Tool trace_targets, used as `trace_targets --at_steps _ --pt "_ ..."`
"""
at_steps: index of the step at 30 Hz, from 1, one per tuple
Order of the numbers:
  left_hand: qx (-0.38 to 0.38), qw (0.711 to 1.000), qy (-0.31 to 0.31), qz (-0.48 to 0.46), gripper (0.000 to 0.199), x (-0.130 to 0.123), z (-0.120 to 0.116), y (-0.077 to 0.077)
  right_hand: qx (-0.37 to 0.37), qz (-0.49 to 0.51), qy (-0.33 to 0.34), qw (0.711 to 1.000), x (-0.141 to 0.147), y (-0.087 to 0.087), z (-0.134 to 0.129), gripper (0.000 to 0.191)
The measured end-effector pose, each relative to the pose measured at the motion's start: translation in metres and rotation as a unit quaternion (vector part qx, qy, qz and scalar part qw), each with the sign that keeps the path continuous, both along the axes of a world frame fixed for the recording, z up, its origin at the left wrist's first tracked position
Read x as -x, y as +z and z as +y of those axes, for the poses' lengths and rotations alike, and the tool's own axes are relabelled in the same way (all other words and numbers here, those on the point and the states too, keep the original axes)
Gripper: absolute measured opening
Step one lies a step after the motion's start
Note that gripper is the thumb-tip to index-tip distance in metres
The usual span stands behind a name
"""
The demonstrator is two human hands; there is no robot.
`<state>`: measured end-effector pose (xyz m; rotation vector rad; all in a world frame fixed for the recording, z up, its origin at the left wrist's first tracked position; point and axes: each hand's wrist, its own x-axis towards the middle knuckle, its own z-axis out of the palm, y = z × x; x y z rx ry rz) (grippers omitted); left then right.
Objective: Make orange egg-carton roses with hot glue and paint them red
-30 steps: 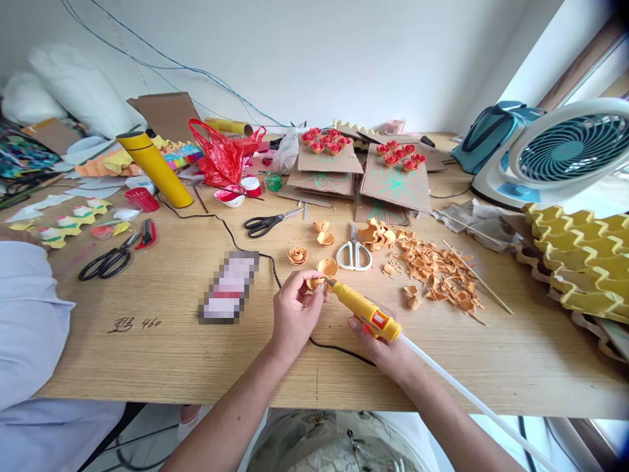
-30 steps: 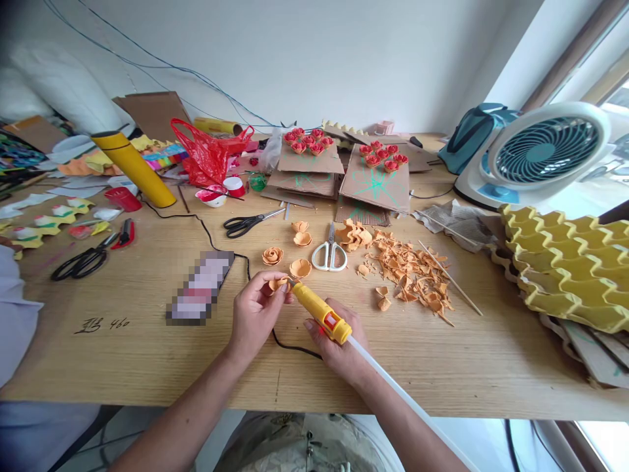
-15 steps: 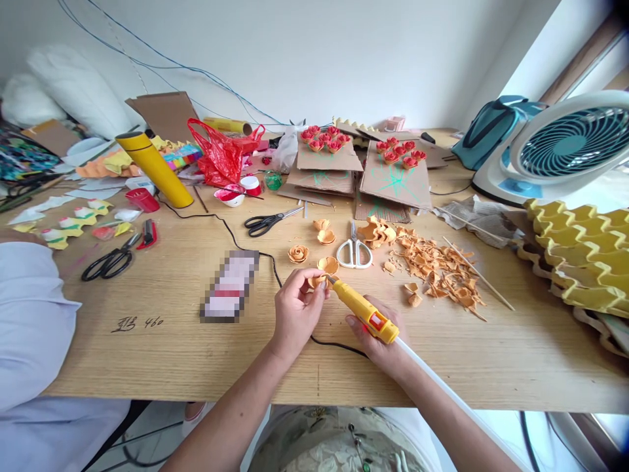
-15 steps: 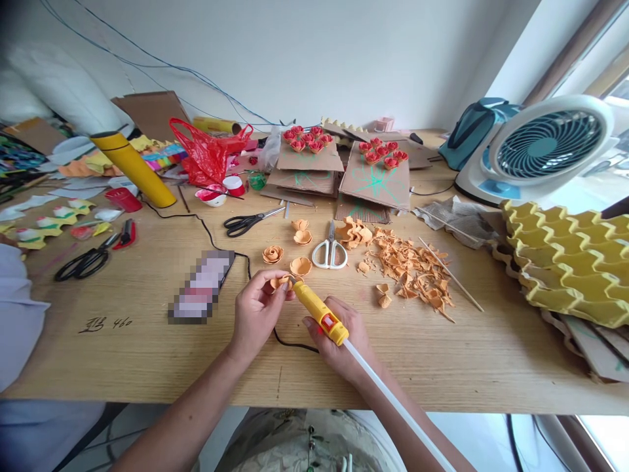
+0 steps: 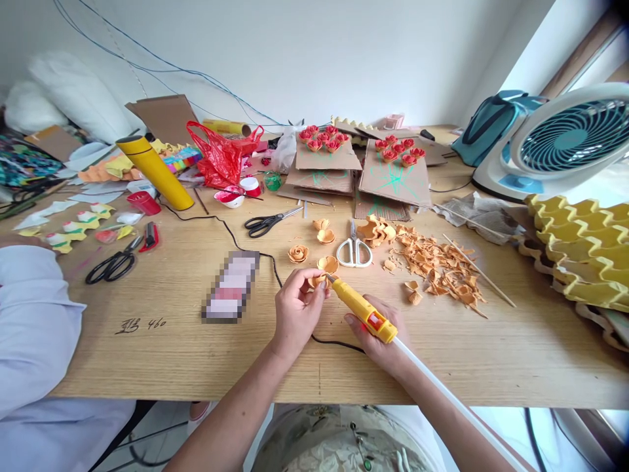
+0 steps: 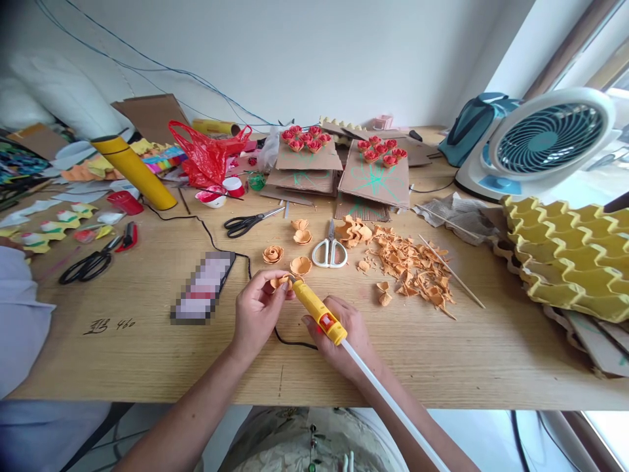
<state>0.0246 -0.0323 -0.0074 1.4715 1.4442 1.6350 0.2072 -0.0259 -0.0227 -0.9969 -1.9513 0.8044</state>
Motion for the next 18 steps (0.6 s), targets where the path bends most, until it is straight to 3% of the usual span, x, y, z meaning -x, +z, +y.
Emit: trace_targets --at_steps 18 --pt "-0.003 1.0 0.013 0.001 0.014 0.0001 0.0002 0.0016 -0.001 -0.016 -0.002 1.0 0.0002 -0.0029 -0.0007 0.038"
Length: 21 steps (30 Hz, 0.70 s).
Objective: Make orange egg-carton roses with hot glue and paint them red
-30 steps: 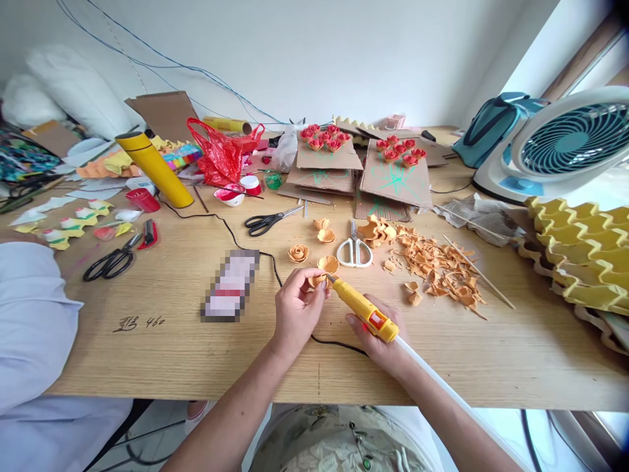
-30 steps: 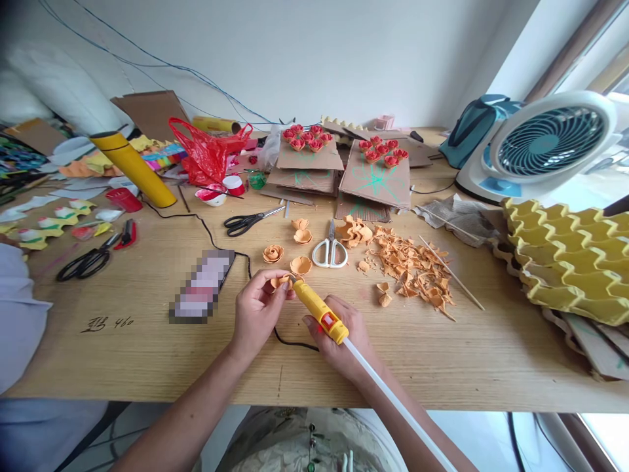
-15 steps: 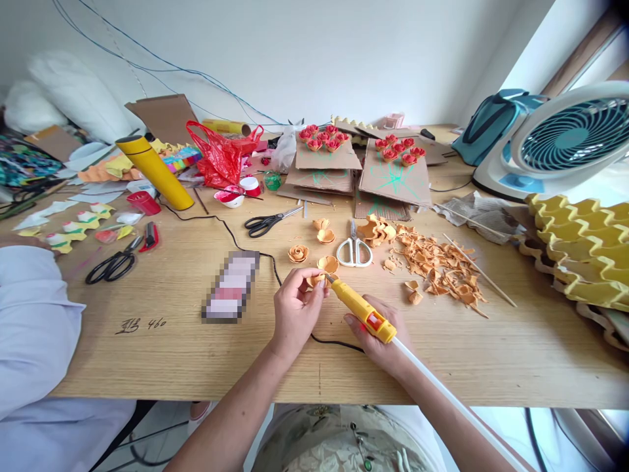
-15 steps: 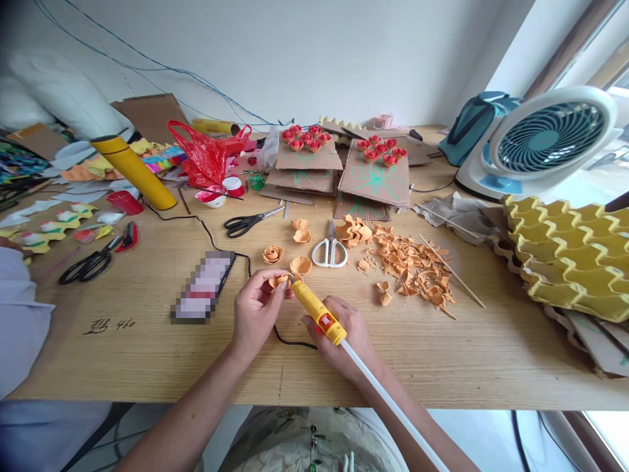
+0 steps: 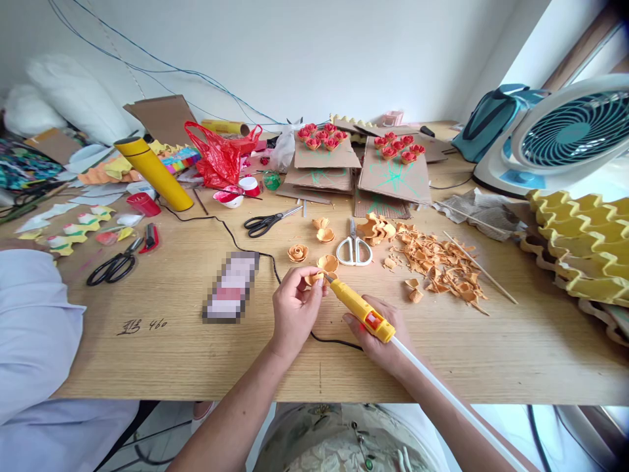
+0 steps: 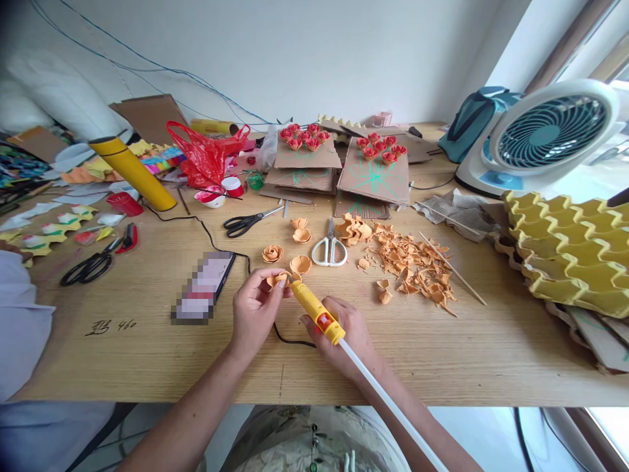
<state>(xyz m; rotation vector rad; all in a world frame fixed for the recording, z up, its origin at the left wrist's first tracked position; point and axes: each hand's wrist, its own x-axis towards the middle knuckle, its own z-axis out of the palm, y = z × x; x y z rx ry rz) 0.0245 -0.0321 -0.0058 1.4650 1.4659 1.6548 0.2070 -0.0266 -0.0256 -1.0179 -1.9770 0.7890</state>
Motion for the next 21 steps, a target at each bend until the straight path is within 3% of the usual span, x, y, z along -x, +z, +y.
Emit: trace_targets --at_steps 16,21 --pt "0.008 1.0 -0.012 -0.014 0.014 0.001 0.001 -0.001 0.006 0.01 -0.005 1.0 0.002 0.006 0.0 0.037" --pt "0.034 0.998 -0.041 -0.043 0.017 0.0 0.001 -0.002 0.061 0.068 -0.012 0.996 0.0 0.013 -0.002 0.04"
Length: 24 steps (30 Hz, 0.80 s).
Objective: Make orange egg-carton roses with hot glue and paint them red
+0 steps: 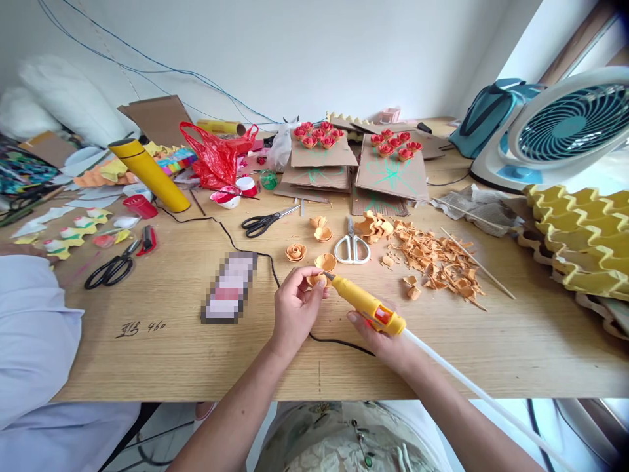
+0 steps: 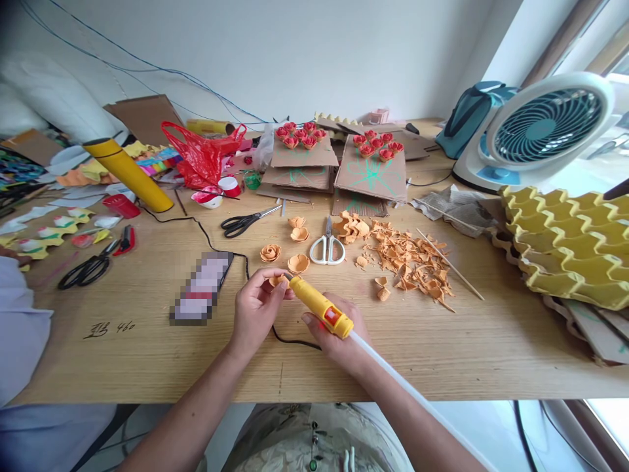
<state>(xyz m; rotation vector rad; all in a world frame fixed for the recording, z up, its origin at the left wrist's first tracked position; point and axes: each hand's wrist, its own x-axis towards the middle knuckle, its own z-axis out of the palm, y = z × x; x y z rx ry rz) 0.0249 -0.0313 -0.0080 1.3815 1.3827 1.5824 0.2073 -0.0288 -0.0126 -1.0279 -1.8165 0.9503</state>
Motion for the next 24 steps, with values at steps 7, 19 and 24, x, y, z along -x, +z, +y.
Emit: trace_targets --at_steps 7,19,24 --pt "0.001 0.998 -0.034 0.045 0.013 0.002 0.0 0.005 0.146 0.132 -0.047 0.979 -0.005 0.007 0.008 0.04" --pt "0.009 0.989 -0.144 0.02 0.014 -0.002 -0.002 0.0 0.191 0.239 0.011 0.952 0.008 0.005 0.021 0.03" --pt "-0.01 0.99 -0.129 0.059 0.009 0.0 -0.002 -0.003 0.179 0.218 0.015 0.959 0.008 0.003 0.023 0.031"
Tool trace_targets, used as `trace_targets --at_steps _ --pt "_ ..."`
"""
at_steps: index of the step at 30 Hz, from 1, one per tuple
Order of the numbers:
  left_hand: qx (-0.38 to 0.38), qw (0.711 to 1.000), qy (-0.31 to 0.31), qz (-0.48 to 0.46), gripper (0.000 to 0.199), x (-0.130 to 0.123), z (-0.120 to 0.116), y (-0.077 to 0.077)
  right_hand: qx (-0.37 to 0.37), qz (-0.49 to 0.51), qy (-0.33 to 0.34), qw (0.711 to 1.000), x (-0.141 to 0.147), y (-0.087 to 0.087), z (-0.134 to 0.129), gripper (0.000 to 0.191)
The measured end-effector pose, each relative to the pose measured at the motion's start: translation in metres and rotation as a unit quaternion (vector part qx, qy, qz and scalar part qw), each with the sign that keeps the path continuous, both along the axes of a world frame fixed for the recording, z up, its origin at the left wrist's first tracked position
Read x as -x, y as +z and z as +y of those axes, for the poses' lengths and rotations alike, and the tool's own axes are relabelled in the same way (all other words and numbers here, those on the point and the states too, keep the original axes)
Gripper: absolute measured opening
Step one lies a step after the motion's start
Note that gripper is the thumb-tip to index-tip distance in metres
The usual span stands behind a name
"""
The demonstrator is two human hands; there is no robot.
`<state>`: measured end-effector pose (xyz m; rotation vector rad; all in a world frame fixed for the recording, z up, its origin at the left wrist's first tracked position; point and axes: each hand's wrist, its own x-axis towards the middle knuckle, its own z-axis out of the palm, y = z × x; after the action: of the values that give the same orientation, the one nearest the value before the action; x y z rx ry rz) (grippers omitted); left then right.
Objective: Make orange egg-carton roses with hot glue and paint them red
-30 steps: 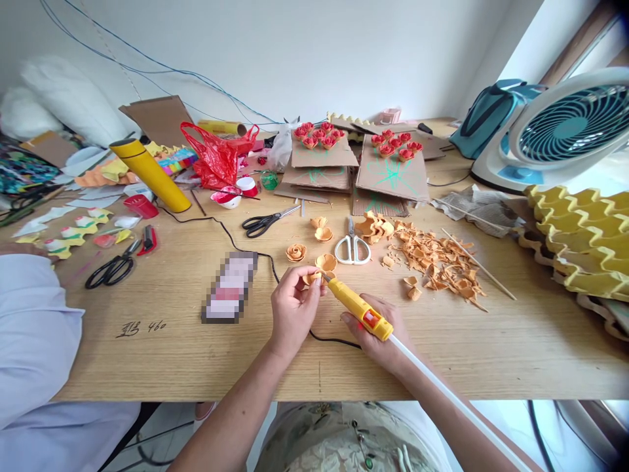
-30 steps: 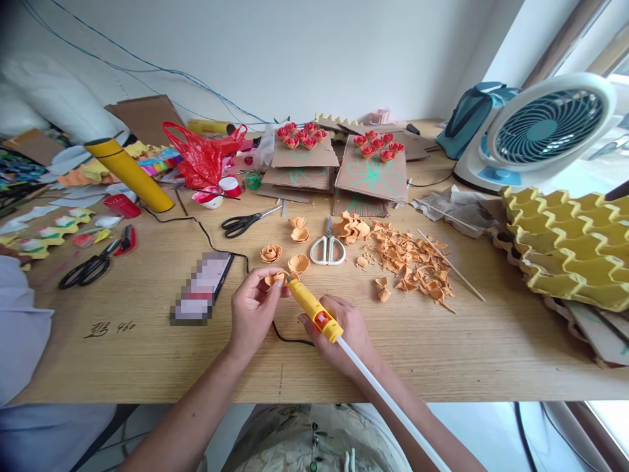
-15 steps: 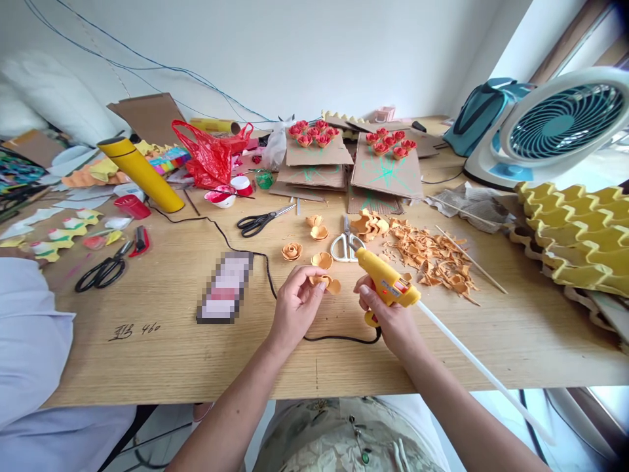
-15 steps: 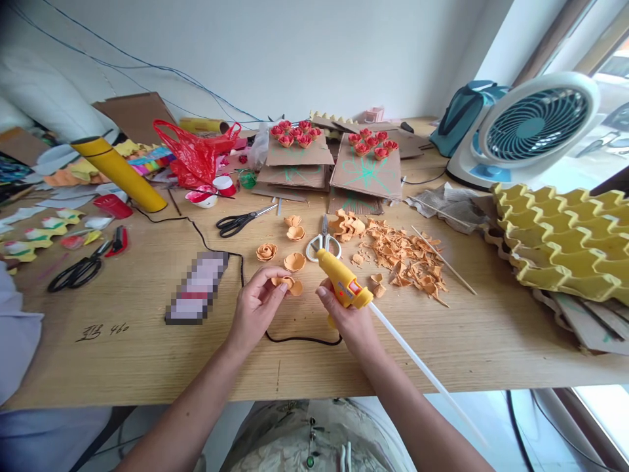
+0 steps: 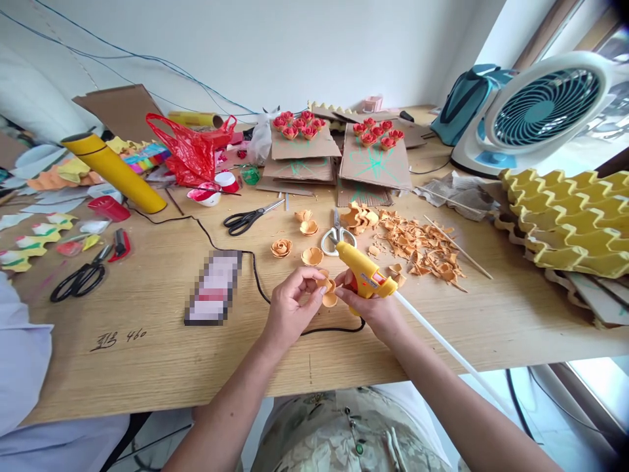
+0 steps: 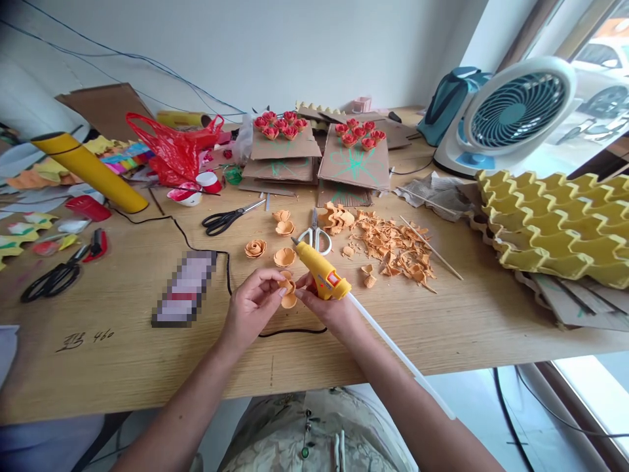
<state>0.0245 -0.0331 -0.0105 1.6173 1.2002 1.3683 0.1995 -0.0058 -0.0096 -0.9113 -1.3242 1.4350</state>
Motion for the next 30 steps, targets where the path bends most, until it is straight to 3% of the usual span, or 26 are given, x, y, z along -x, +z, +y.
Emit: trace_targets --at_steps 12,20,26,30 --pt "-0.087 0.995 0.026 0.04 0.012 0.0 0.0 -0.002 -0.028 -0.015 -0.026 0.999 0.005 0.0 -0.004 0.021" --pt "-0.12 0.991 0.041 0.046 0.011 -0.004 0.001 -0.006 -0.088 -0.036 -0.076 0.993 0.006 -0.014 -0.006 0.014" --pt "-0.119 0.99 0.034 0.063 0.016 -0.005 -0.002 -0.003 -0.118 -0.062 -0.097 0.986 0.004 -0.015 -0.01 0.012" --pt "-0.092 0.995 -0.003 0.047 0.019 -0.005 -0.004 -0.001 -0.115 -0.075 -0.107 0.985 0.004 -0.014 -0.011 0.013"
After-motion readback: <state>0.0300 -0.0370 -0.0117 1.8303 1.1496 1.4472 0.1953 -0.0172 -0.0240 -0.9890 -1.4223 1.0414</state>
